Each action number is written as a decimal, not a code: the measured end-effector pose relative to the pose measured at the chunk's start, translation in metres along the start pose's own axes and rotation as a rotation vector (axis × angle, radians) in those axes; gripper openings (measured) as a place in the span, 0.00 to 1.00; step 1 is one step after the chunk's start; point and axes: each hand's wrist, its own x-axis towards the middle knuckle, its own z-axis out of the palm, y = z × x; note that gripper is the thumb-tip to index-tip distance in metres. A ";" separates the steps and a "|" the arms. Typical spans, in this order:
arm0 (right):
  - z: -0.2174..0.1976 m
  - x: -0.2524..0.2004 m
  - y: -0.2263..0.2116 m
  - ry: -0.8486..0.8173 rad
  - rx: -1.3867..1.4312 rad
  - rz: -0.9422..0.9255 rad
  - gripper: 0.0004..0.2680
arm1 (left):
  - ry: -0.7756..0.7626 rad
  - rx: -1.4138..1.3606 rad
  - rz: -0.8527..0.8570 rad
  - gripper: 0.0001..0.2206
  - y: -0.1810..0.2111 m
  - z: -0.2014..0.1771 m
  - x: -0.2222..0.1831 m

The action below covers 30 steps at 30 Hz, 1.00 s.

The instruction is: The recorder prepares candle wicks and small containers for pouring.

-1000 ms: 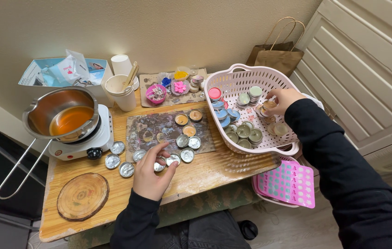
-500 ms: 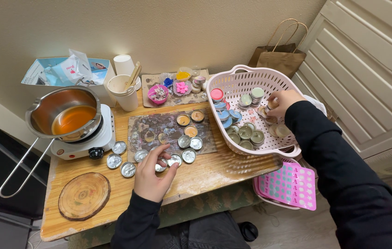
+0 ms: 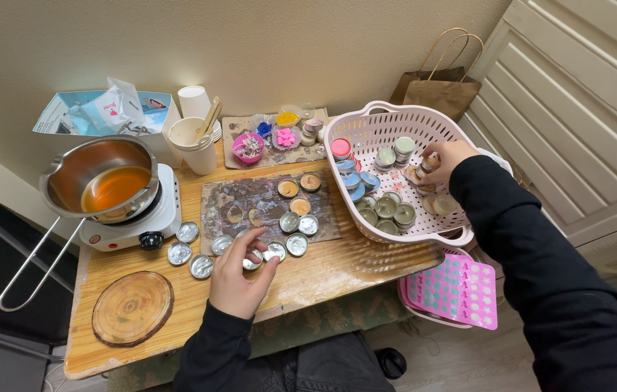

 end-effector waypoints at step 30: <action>-0.052 -0.054 -0.076 0.269 -0.115 -0.059 0.19 | 0.006 -0.033 -0.004 0.23 -0.006 0.000 -0.002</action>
